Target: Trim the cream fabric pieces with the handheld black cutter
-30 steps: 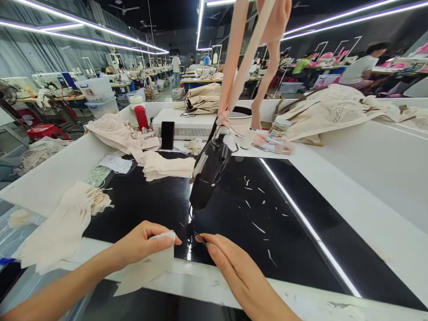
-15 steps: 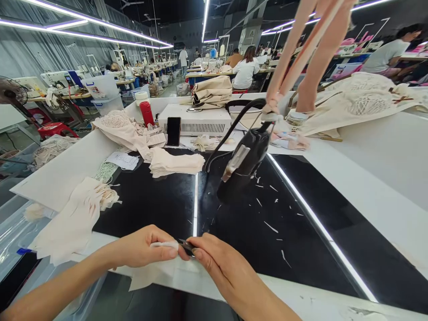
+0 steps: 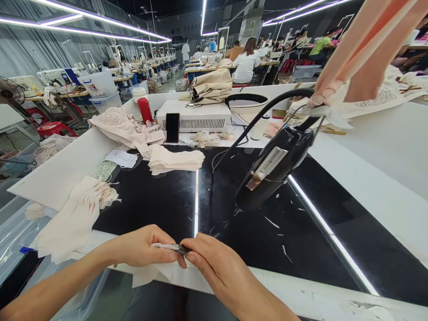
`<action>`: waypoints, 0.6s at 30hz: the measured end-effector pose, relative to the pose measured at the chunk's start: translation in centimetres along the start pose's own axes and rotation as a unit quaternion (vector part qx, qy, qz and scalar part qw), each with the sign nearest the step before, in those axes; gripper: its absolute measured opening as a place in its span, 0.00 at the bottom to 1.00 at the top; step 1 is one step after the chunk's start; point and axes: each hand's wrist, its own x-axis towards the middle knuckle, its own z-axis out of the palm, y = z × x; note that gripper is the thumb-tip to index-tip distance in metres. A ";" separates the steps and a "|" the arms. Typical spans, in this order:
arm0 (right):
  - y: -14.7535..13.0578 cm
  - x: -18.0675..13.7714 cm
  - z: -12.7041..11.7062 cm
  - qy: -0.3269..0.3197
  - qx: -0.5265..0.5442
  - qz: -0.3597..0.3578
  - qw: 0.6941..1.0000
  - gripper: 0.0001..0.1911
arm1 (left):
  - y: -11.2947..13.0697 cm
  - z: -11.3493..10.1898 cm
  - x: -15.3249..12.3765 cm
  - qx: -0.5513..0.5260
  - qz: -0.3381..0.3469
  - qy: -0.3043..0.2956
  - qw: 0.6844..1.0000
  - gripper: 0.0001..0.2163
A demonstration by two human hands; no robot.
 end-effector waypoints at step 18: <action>0.6 0.3 0.4 -0.037 -0.008 0.022 0.999 0.23 | 0.0 0.1 -0.1 0.005 -0.013 -0.007 1.000 0.13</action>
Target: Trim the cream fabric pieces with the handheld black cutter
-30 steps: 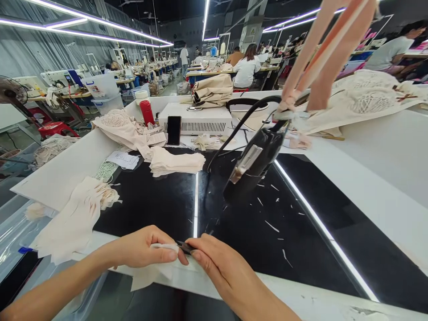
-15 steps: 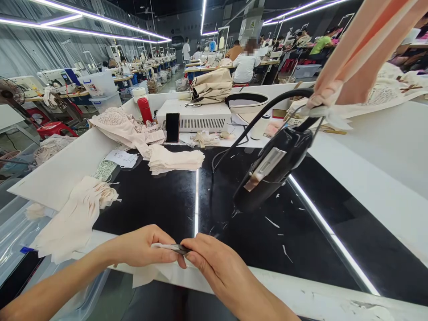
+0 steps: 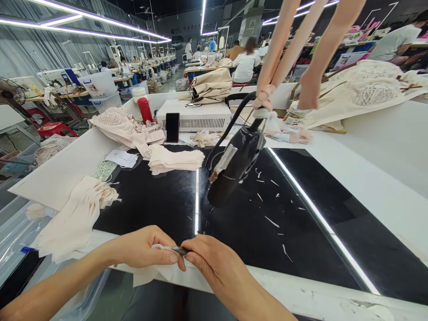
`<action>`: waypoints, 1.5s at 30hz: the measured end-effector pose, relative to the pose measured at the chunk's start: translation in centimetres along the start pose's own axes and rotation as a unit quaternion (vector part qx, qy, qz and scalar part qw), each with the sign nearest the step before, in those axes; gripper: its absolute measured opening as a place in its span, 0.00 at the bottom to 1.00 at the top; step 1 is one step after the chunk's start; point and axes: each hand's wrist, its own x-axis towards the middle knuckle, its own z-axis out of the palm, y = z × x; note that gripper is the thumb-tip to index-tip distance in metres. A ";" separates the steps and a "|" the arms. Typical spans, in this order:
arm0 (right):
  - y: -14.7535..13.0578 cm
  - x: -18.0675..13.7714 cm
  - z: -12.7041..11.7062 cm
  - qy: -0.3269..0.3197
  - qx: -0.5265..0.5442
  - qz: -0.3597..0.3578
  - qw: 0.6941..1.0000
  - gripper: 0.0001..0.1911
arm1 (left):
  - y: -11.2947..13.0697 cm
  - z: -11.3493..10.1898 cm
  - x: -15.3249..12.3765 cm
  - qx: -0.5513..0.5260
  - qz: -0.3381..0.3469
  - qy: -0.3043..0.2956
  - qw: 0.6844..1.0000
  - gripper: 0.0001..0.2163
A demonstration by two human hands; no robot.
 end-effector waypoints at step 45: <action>3.4 -1.2 1.2 0.180 -0.132 -0.050 0.973 0.22 | -0.8 1.1 0.4 0.006 0.015 0.028 0.999 0.20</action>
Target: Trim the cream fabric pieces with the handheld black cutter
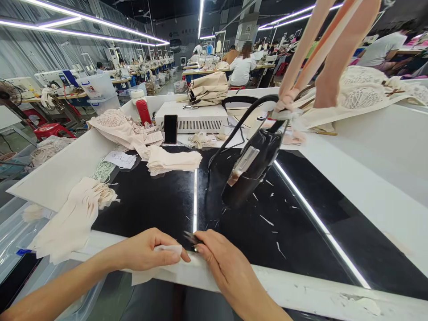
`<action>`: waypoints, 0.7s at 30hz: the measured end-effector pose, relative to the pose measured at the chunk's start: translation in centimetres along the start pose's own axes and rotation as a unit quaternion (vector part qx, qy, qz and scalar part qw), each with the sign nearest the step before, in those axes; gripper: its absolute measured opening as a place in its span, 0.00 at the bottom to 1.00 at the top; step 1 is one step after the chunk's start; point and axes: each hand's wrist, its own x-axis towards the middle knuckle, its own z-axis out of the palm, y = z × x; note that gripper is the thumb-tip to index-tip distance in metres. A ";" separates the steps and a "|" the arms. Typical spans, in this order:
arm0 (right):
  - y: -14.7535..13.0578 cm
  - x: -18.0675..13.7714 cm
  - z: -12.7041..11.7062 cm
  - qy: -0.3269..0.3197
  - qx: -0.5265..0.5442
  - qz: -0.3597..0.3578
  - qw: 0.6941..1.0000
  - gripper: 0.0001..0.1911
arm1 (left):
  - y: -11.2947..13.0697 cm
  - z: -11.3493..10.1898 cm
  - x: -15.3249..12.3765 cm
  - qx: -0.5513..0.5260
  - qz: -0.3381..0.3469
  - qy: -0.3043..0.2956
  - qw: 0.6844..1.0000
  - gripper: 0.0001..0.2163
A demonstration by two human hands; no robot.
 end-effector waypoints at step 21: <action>-1.8 2.6 1.4 -0.065 0.245 0.128 0.959 0.31 | 0.7 -0.7 0.4 -0.140 0.006 0.141 0.980 0.31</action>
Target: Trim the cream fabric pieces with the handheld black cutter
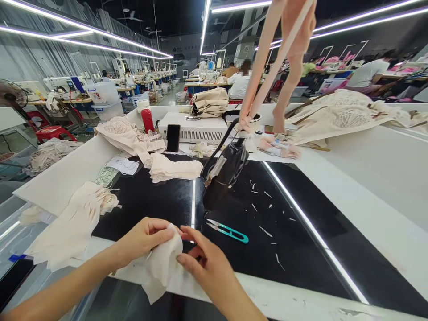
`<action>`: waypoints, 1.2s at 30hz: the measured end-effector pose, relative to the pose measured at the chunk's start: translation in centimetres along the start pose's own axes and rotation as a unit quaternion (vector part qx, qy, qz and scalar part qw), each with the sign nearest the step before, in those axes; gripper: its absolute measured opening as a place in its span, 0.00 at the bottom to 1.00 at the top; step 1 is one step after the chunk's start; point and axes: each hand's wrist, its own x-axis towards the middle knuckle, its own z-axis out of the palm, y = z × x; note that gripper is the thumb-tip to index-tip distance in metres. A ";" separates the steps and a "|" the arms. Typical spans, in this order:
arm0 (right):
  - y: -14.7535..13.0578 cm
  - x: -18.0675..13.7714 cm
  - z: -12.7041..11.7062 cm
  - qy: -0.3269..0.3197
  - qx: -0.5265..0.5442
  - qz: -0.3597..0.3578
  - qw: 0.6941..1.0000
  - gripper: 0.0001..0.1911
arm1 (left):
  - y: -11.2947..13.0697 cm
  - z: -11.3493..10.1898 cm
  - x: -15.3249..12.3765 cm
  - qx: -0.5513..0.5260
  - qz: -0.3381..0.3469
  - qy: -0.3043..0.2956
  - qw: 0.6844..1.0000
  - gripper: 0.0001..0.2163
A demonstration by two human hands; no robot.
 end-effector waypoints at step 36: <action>-2.6 1.9 3.9 -0.180 0.213 0.172 0.945 0.10 | -1.3 -4.5 -1.8 0.151 0.017 0.035 0.988 0.27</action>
